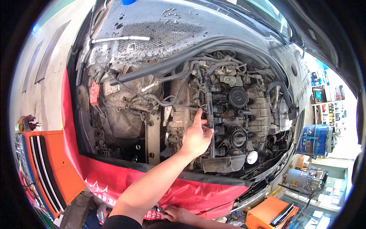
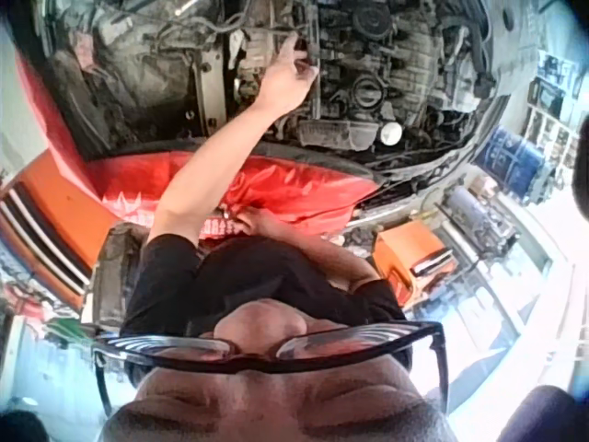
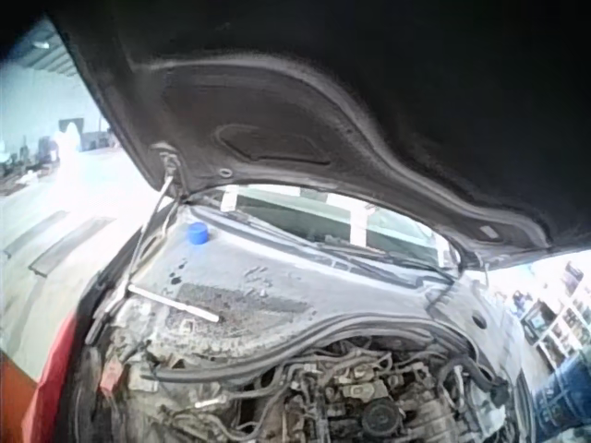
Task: The person works on a car engine with the hood open, using hands to manipulate hoses and components within the engine bay. The person adjusts and repositions parts, appearing to perform maintenance or repair tasks.
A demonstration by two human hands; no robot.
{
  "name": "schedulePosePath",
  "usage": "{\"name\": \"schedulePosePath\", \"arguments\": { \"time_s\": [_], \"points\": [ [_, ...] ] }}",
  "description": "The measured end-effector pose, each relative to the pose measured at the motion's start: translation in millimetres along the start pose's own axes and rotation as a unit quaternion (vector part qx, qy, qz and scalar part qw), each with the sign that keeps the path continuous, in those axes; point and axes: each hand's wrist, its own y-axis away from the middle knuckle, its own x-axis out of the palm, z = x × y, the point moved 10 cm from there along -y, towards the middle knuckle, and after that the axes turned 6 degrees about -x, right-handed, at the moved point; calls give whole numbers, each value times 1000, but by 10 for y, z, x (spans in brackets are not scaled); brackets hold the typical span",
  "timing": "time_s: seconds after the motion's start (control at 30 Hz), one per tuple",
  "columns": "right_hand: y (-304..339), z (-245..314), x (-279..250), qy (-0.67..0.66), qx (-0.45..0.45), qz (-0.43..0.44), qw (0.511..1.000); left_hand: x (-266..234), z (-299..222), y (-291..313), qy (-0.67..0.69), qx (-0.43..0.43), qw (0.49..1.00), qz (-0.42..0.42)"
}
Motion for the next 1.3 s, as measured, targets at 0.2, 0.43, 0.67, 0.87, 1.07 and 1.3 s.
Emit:
{"name": "schedulePosePath", "arguments": {
  "time_s": [0.2,0.43,0.67,0.87,1.07,1.3],
  "points": [
    [492,293,-1093,-84,179,-93,976,41,192,-188,-11,17,992,121],
    [672,1319,-3080,-144,202,-244,938,68,346,-106,107,21,985,136],
    [-628,2072,-4472,377,105,-281,876,17,194,39,99,93,989,62],
    [-1897,1628,-4744,477,69,-225,847,70,121,96,114,131,983,58],
    [-2380,1216,-4795,508,97,-182,837,128,128,109,132,141,979,63],
    [-2590,1028,-4726,556,107,-152,810,138,134,110,123,150,977,83]
  ]
}}
